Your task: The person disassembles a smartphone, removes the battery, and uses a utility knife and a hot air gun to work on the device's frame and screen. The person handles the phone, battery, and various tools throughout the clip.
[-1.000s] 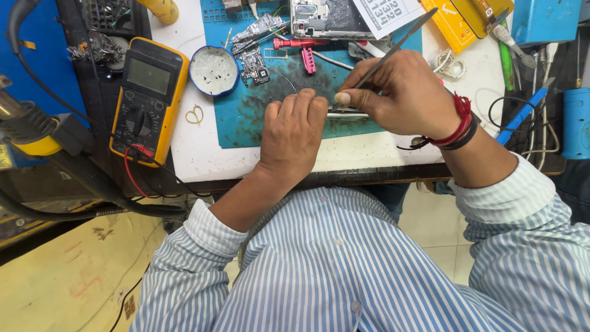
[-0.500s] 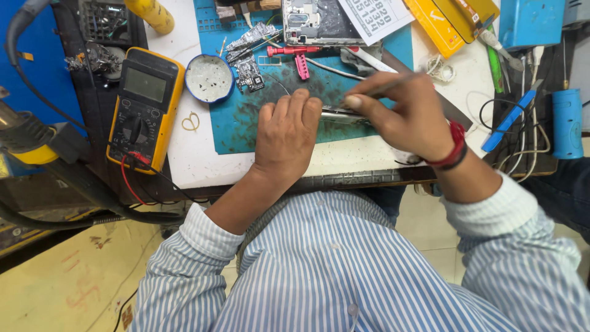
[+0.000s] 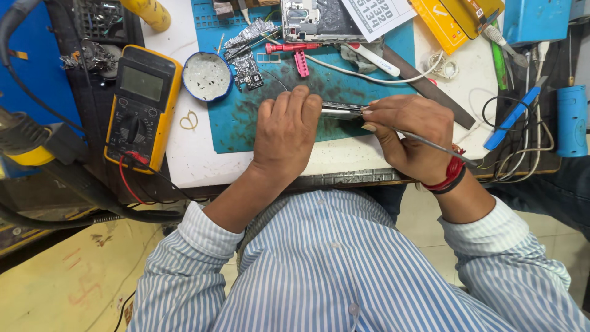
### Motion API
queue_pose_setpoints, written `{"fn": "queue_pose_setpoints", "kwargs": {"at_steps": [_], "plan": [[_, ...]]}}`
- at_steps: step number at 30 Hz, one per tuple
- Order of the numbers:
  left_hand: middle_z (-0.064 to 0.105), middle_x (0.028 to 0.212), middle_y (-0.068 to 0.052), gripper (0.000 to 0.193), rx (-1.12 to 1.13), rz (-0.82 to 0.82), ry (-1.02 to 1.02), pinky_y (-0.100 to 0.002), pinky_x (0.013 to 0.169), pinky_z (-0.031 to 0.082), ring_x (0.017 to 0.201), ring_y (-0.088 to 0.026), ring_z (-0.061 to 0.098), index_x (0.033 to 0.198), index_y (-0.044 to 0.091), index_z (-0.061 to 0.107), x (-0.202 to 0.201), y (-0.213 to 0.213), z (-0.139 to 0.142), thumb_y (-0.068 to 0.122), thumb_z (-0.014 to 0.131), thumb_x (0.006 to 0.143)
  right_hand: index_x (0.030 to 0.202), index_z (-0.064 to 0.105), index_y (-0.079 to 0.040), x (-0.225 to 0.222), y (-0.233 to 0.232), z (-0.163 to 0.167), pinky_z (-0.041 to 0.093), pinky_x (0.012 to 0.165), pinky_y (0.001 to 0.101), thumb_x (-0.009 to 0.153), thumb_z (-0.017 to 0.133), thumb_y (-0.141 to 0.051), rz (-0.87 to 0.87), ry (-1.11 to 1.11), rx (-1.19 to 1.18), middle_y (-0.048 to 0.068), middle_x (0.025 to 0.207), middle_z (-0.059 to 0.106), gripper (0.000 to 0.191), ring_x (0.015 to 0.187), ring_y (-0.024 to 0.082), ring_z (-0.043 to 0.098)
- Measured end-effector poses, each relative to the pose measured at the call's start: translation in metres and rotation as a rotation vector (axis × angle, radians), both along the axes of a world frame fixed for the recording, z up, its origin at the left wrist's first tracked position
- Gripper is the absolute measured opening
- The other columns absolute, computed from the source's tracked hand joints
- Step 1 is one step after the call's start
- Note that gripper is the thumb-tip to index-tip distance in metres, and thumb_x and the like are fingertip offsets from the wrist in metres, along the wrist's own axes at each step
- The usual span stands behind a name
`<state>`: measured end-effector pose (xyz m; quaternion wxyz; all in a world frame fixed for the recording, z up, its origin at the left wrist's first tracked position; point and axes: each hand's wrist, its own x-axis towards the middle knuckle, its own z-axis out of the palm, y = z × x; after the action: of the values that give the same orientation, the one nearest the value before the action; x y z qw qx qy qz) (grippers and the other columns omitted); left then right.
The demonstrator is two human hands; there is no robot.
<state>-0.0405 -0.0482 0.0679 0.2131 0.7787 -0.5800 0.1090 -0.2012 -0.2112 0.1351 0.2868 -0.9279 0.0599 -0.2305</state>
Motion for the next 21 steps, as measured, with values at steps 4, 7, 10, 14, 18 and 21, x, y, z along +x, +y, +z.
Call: {"fn": "queue_pose_setpoints", "kwargs": {"at_steps": [4,7,10,14,18,21], "plan": [[0.059,0.120,-0.009,0.024,0.000,-0.002,0.004,-0.038,0.085,0.045,0.101,-0.022,0.059,0.117,0.008,0.056,0.000,-0.001,0.000,0.010,0.063,0.094,0.104,0.074,-0.003,0.001,-0.001,0.006,0.058,0.087,0.0365,0.094,0.078,-0.002,0.015,0.045,-0.095,0.012,0.101,0.075,0.011,0.097,0.029,0.075],[0.059,0.120,-0.010,0.025,-0.017,-0.016,0.018,-0.038,0.086,0.045,0.102,-0.023,0.059,0.117,0.008,0.056,0.001,0.000,0.000,0.010,0.062,0.093,0.105,0.074,-0.003,0.003,-0.006,0.007,0.057,0.082,0.0335,0.097,0.078,-0.003,0.011,0.068,0.044,0.012,0.099,0.075,0.009,0.092,0.026,0.074],[0.060,0.121,-0.010,0.024,-0.020,-0.020,0.004,-0.038,0.086,0.045,0.102,-0.023,0.059,0.116,0.007,0.055,0.002,0.000,-0.001,0.010,0.062,0.093,0.102,0.074,-0.002,0.008,-0.017,0.006,0.056,0.075,0.0305,0.098,0.079,-0.008,-0.006,0.146,0.228,0.010,0.095,0.075,0.009,0.085,0.022,0.073],[0.060,0.121,-0.011,0.022,-0.026,-0.053,-0.009,-0.039,0.085,0.045,0.100,-0.024,0.060,0.114,0.007,0.055,0.004,0.000,-0.003,0.010,0.063,0.094,0.095,0.077,0.000,0.015,-0.035,0.008,0.054,0.069,0.0311,0.095,0.080,-0.015,-0.015,0.331,0.231,0.010,0.090,0.075,0.015,0.075,0.021,0.072],[0.061,0.123,-0.012,0.023,-0.041,-0.075,-0.023,-0.039,0.083,0.045,0.097,-0.023,0.060,0.115,0.006,0.055,0.004,0.002,-0.005,0.010,0.063,0.094,0.088,0.077,0.001,0.021,-0.041,0.006,0.052,0.065,0.0318,0.095,0.080,-0.018,0.000,0.426,0.243,0.009,0.092,0.077,0.021,0.071,0.022,0.070],[0.061,0.124,-0.013,0.025,-0.052,-0.066,-0.022,-0.039,0.083,0.046,0.096,-0.023,0.060,0.116,0.006,0.055,0.004,0.003,-0.006,0.010,0.062,0.093,0.094,0.078,0.000,0.020,-0.041,0.006,0.053,0.069,0.0313,0.096,0.079,-0.018,-0.016,0.380,0.259,0.010,0.091,0.077,0.017,0.075,0.021,0.070]]}}
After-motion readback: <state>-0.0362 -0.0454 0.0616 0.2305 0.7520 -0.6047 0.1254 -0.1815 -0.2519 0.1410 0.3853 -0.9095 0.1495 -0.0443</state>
